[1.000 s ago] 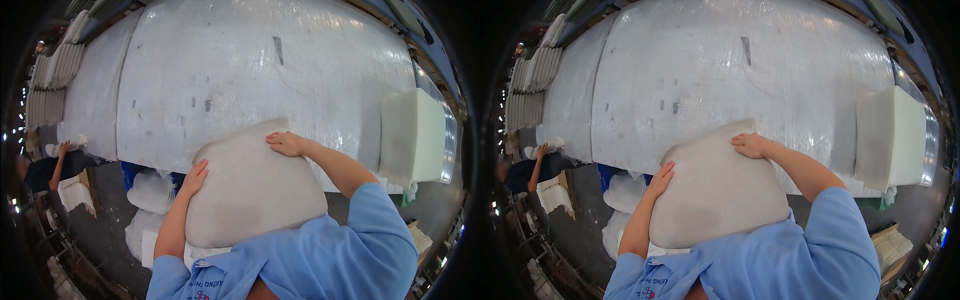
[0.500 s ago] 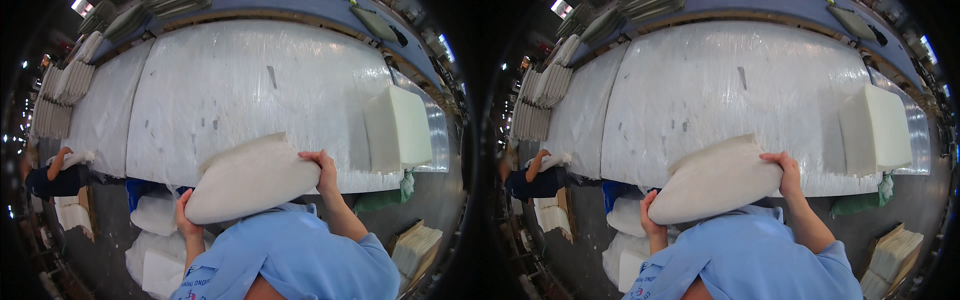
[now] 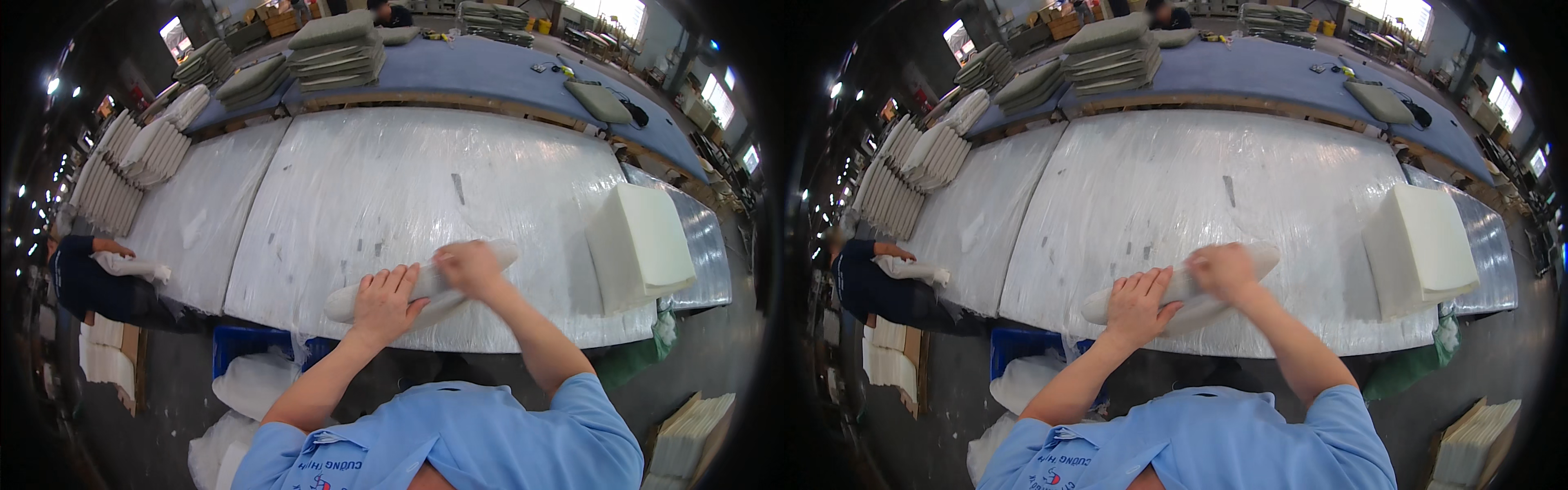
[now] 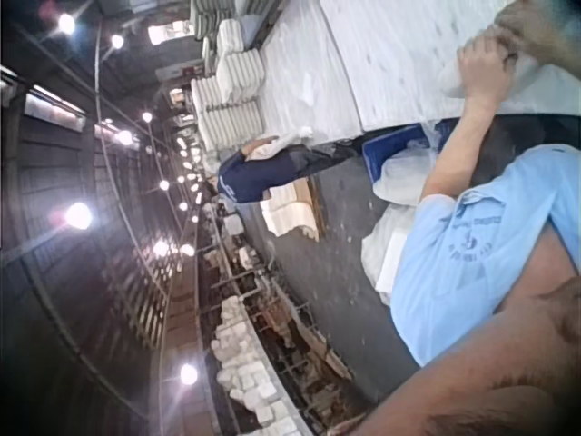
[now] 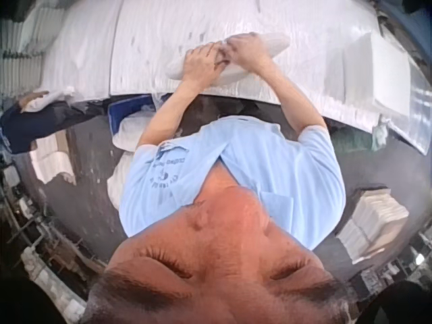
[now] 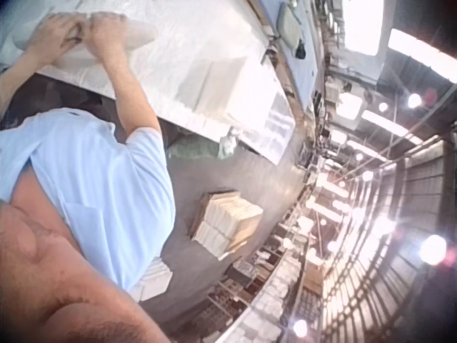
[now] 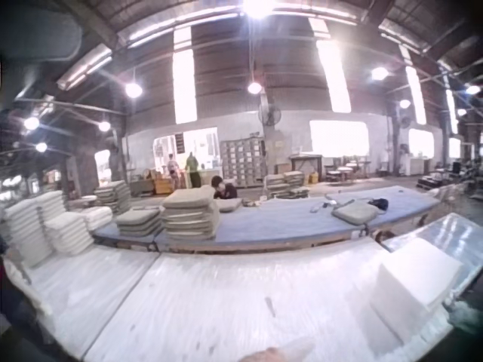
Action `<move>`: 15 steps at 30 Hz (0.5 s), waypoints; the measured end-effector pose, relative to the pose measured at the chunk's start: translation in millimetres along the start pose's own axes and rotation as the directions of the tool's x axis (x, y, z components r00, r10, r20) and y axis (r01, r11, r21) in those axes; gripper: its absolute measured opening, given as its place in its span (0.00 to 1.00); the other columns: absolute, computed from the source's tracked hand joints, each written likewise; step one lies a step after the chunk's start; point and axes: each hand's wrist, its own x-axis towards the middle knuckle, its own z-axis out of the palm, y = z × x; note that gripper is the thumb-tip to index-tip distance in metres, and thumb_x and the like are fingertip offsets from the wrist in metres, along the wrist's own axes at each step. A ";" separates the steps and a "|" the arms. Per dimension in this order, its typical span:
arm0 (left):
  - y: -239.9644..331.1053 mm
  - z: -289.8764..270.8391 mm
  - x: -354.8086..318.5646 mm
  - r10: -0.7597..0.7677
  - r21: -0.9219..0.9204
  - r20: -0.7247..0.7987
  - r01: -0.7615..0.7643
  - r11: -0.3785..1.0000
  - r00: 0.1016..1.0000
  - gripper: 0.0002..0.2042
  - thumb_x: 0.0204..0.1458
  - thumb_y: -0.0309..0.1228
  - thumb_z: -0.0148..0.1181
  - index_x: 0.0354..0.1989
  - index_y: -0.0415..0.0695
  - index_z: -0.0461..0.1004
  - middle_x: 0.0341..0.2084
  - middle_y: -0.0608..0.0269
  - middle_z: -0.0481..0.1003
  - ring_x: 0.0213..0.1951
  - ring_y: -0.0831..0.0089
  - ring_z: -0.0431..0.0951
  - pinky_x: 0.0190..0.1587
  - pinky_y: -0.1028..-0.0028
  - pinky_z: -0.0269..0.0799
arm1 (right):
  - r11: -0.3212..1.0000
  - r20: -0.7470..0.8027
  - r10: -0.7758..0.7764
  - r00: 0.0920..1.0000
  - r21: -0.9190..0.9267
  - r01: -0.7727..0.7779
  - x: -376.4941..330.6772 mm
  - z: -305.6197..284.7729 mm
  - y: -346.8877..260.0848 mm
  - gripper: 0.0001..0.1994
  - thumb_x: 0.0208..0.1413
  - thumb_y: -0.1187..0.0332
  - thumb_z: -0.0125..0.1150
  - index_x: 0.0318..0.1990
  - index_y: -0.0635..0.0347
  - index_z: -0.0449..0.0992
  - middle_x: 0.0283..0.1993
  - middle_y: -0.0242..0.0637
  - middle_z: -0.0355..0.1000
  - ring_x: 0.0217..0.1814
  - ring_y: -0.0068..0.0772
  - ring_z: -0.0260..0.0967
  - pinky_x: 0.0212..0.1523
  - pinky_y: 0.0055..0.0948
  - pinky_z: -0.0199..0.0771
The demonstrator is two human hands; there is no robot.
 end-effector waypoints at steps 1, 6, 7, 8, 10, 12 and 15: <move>-0.7 1.3 6.5 0.001 0.016 0.000 -0.001 1.000 1.000 0.31 0.49 0.46 0.71 0.61 0.45 0.75 0.48 0.61 0.79 0.46 0.62 0.79 0.49 0.61 0.68 | 0.992 0.053 -0.122 0.991 -0.021 0.124 1.8 7.4 -20.2 0.18 0.63 0.53 0.60 0.36 0.58 0.85 0.40 0.44 0.84 0.45 0.47 0.81 0.56 0.44 0.73; -11.7 -0.1 6.1 -0.039 0.022 0.044 0.038 0.999 0.998 0.33 0.49 0.51 0.71 0.60 0.43 0.75 0.49 0.57 0.80 0.47 0.58 0.80 0.51 0.60 0.69 | 0.985 -0.089 -0.114 0.989 -0.141 0.101 1.7 18.1 -25.6 0.20 0.63 0.51 0.59 0.30 0.58 0.84 0.36 0.43 0.83 0.43 0.48 0.80 0.53 0.47 0.72; -12.1 -1.2 7.3 -0.039 0.024 0.048 0.038 0.999 0.998 0.33 0.49 0.51 0.71 0.60 0.43 0.75 0.50 0.56 0.80 0.48 0.57 0.80 0.52 0.59 0.70 | 0.982 -0.033 -0.083 0.996 -0.174 0.077 4.7 10.8 -15.0 0.20 0.63 0.51 0.59 0.29 0.58 0.83 0.35 0.43 0.83 0.42 0.49 0.80 0.51 0.48 0.73; -12.8 -1.9 6.1 -0.047 0.014 0.047 0.046 0.999 0.998 0.33 0.49 0.52 0.71 0.59 0.43 0.75 0.50 0.56 0.81 0.48 0.56 0.80 0.52 0.59 0.70 | 0.974 -0.025 -0.037 0.999 -0.226 0.030 6.6 5.5 -0.3 0.21 0.63 0.51 0.59 0.27 0.59 0.82 0.33 0.45 0.82 0.40 0.49 0.80 0.48 0.48 0.74; -14.5 -1.5 6.5 -0.070 -0.001 0.037 0.071 0.998 0.997 0.32 0.49 0.52 0.71 0.58 0.42 0.76 0.50 0.55 0.81 0.48 0.56 0.81 0.52 0.58 0.70 | 0.961 -0.008 0.052 0.999 -0.270 -0.052 11.4 -14.7 36.1 0.21 0.63 0.52 0.57 0.27 0.60 0.83 0.32 0.46 0.82 0.38 0.51 0.80 0.45 0.48 0.75; -21.7 0.8 3.0 -0.051 0.016 -0.063 0.052 0.999 0.997 0.28 0.52 0.50 0.69 0.55 0.42 0.78 0.48 0.55 0.82 0.48 0.55 0.81 0.52 0.58 0.70 | 0.978 -0.035 0.146 0.989 -0.148 -0.150 9.6 -30.6 64.4 0.21 0.64 0.54 0.56 0.31 0.62 0.85 0.33 0.47 0.82 0.37 0.54 0.80 0.45 0.48 0.76; -35.4 4.8 -3.8 -0.109 0.036 -0.124 0.114 0.993 0.986 0.21 0.56 0.46 0.65 0.49 0.41 0.80 0.43 0.54 0.82 0.46 0.53 0.81 0.51 0.57 0.70 | 0.969 -0.043 0.241 0.970 0.073 -0.238 2.2 -39.1 100.2 0.20 0.65 0.55 0.54 0.32 0.62 0.84 0.34 0.50 0.81 0.37 0.58 0.79 0.43 0.48 0.76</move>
